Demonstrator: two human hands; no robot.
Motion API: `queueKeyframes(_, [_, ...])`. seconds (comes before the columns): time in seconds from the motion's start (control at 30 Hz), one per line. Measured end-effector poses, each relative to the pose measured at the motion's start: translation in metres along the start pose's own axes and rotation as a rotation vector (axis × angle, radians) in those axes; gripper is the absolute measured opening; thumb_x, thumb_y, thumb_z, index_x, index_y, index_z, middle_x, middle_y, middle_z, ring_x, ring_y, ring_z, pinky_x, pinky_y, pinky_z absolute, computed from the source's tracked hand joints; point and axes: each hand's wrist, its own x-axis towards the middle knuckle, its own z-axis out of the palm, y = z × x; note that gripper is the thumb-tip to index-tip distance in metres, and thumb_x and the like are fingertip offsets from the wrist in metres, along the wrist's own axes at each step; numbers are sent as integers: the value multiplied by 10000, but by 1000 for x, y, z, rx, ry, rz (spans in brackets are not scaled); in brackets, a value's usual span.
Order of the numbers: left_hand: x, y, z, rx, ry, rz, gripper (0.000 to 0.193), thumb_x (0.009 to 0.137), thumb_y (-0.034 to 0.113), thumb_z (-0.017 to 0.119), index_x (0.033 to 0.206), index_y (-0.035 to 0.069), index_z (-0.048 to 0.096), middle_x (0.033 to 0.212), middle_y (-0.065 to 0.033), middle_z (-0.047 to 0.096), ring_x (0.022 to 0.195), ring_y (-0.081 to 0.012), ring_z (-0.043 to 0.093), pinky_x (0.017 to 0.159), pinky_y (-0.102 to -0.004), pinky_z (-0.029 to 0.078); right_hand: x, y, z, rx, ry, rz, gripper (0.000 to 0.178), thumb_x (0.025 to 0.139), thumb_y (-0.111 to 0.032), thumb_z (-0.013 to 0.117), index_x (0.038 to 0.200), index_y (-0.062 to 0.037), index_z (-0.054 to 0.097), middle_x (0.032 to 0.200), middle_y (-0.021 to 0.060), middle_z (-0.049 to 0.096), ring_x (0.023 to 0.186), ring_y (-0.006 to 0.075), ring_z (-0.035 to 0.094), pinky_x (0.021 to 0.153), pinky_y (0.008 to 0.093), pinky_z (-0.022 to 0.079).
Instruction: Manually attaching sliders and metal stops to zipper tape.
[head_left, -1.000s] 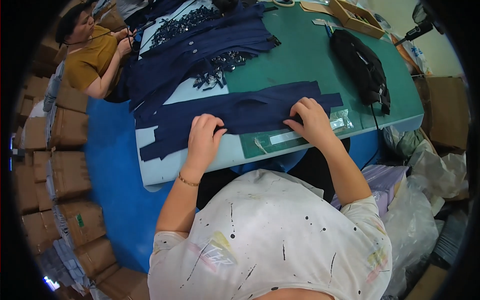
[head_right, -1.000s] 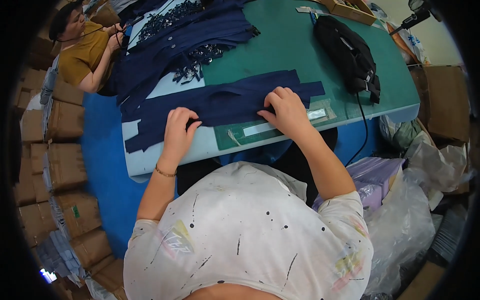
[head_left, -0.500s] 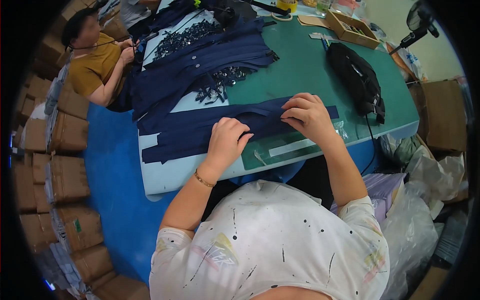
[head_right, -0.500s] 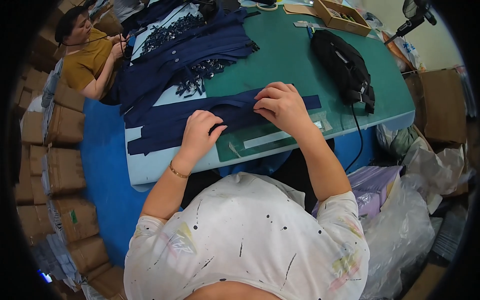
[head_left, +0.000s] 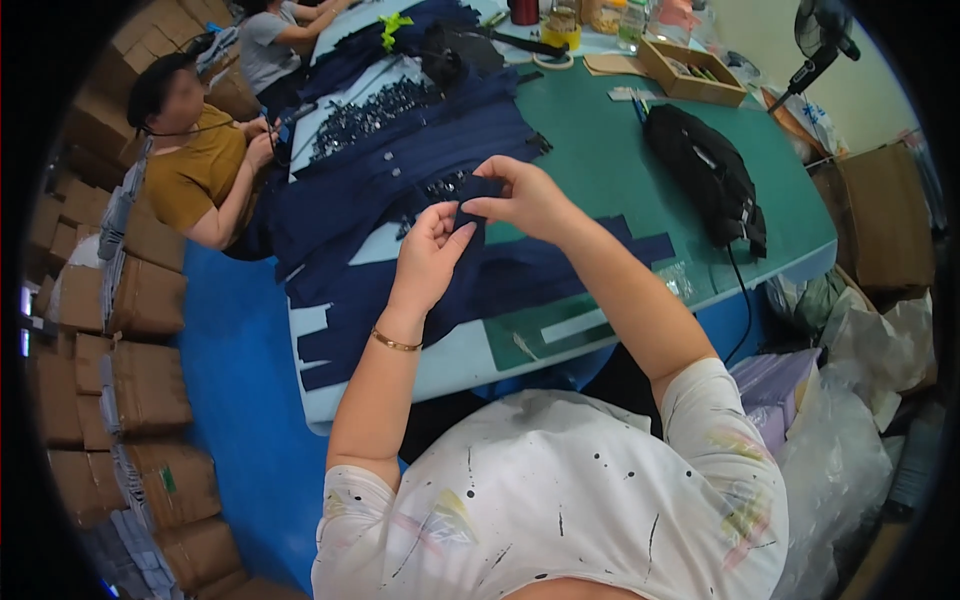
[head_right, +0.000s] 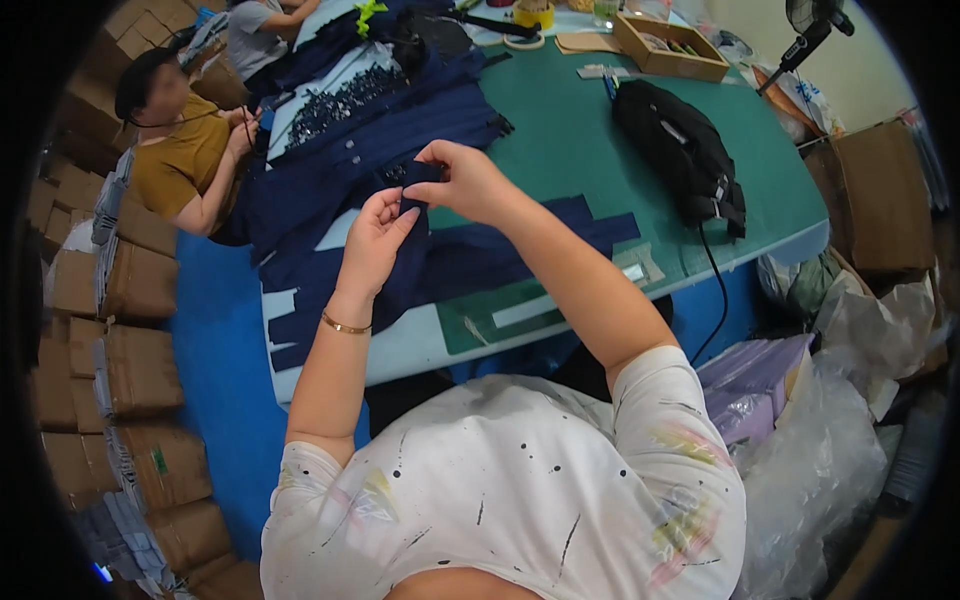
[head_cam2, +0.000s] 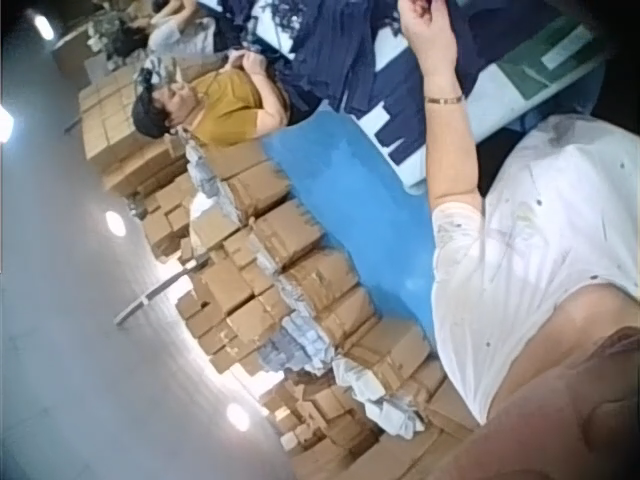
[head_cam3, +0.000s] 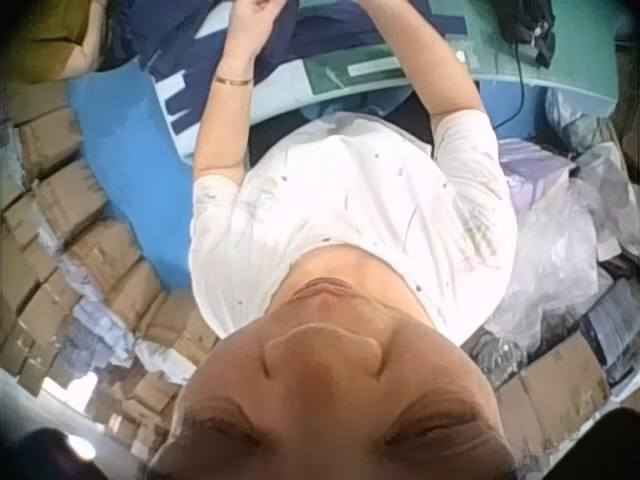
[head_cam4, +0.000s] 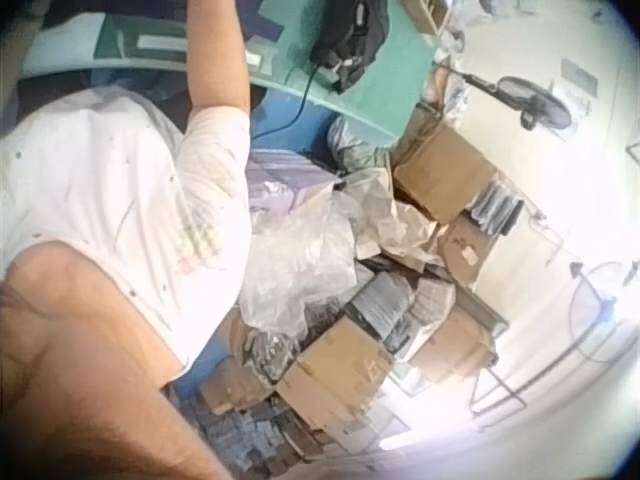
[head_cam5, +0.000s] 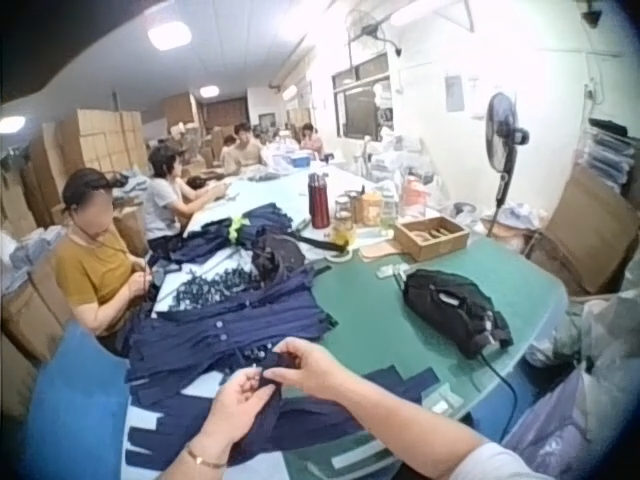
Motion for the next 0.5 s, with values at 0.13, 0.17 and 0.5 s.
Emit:
queueKeyframes(0.13, [20, -2, -9, -58, 3, -10, 130, 911, 24, 547, 1035, -7, 567, 940, -12, 621, 815, -45, 574, 718, -188, 469, 18, 12, 3, 97, 86, -31, 271, 792, -68, 724, 993, 22, 565, 849, 18, 599, 675, 68, 577, 591, 219, 503])
queueKeyframes(0.17, [22, -6, -13, -48, 12, -12, 145, 910, 22, 547, 1051, -8, 566, 938, -11, 620, 803, -45, 571, 714, -187, 470, 22, 16, 6, 165, 92, -7, 248, 805, -63, 710, 990, 29, 571, 853, 22, 604, 692, 72, 591, 598, 222, 508])
queueKeyframes(0.5, [16, -24, -17, 551, 203, 257, 133, 862, 88, 617, 965, 3, 609, 845, -105, 608, 705, -200, 596, 635, -288, 475, 2, 31, 24, -418, 155, -477, 159, 801, -39, 665, 960, -35, 676, 762, 103, 631, 627, 223, 607, 561, 287, 479])
